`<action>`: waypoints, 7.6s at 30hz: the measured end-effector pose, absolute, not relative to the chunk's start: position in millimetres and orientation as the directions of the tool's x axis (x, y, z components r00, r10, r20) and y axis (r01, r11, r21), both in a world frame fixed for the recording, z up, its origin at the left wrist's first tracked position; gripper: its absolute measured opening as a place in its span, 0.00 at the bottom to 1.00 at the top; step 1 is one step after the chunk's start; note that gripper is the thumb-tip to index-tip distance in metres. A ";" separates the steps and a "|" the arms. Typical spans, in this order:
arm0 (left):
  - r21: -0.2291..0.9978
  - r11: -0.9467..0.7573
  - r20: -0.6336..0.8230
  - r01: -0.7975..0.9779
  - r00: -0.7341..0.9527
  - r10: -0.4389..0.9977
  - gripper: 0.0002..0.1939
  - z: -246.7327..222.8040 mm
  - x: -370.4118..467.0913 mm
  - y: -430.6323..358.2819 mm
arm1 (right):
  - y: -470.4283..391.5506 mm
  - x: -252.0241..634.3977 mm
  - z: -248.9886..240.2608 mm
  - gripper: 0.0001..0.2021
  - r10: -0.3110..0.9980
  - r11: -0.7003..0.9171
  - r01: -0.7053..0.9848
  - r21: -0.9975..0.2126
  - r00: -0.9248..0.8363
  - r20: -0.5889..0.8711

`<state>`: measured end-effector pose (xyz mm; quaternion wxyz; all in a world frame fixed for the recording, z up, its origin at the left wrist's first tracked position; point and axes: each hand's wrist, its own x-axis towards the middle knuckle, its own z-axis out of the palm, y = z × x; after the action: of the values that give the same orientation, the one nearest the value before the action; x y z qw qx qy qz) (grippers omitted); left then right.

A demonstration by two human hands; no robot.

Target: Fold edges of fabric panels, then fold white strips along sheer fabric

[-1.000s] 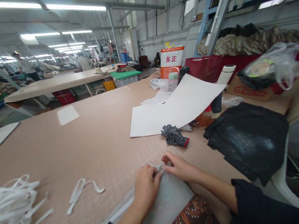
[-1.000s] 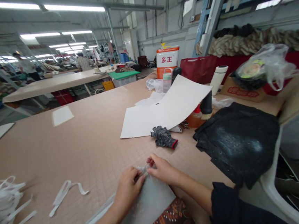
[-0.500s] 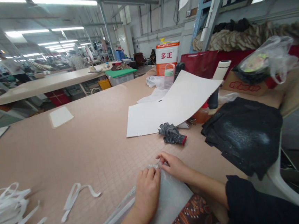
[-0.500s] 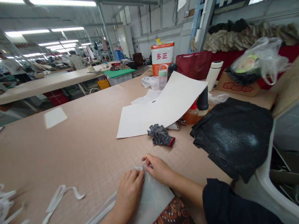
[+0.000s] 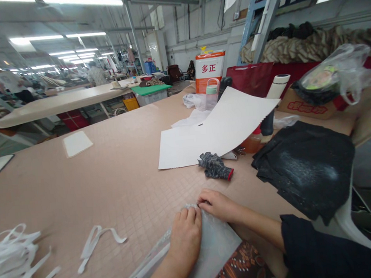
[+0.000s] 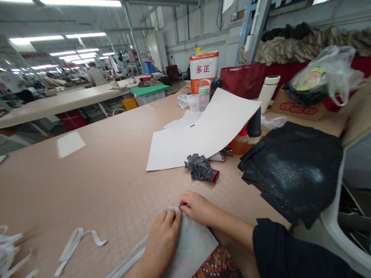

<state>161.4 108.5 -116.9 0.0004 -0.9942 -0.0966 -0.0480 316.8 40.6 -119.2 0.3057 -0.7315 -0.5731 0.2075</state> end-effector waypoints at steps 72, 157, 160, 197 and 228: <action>0.340 -0.775 -0.130 0.533 0.843 0.523 0.09 -89.6 26.8 138.8 | 44.1 223.0 -91.9 0.07 0.983 0.167 0.965 -0.201 -0.148 0.106; 0.114 -0.704 0.296 0.701 0.653 0.697 0.11 -122.9 -157.5 104.3 | 117.6 29.1 -120.3 0.07 0.790 0.611 0.713 -0.343 -0.576 0.211; 0.115 -0.705 0.322 0.700 0.645 0.693 0.11 -125.8 -158.6 104.1 | 116.2 25.4 -125.5 0.05 0.793 0.610 0.727 -0.315 -0.561 0.238; 0.062 -0.697 0.403 0.714 0.621 0.672 0.15 -122.1 -151.1 107.6 | 34.4 204.5 -112.4 0.16 0.966 0.255 0.967 -0.021 -0.254 0.051; 0.172 -0.675 0.471 0.717 0.542 0.696 0.14 -136.6 -157.3 104.0 | 120.9 26.0 -111.5 0.07 0.705 0.695 0.649 -0.309 -0.698 0.122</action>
<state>-157.3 104.0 -136.6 0.0205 -0.8778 -0.4024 -0.2590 26.0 120.9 -111.5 0.1160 -0.3707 -0.9134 0.1219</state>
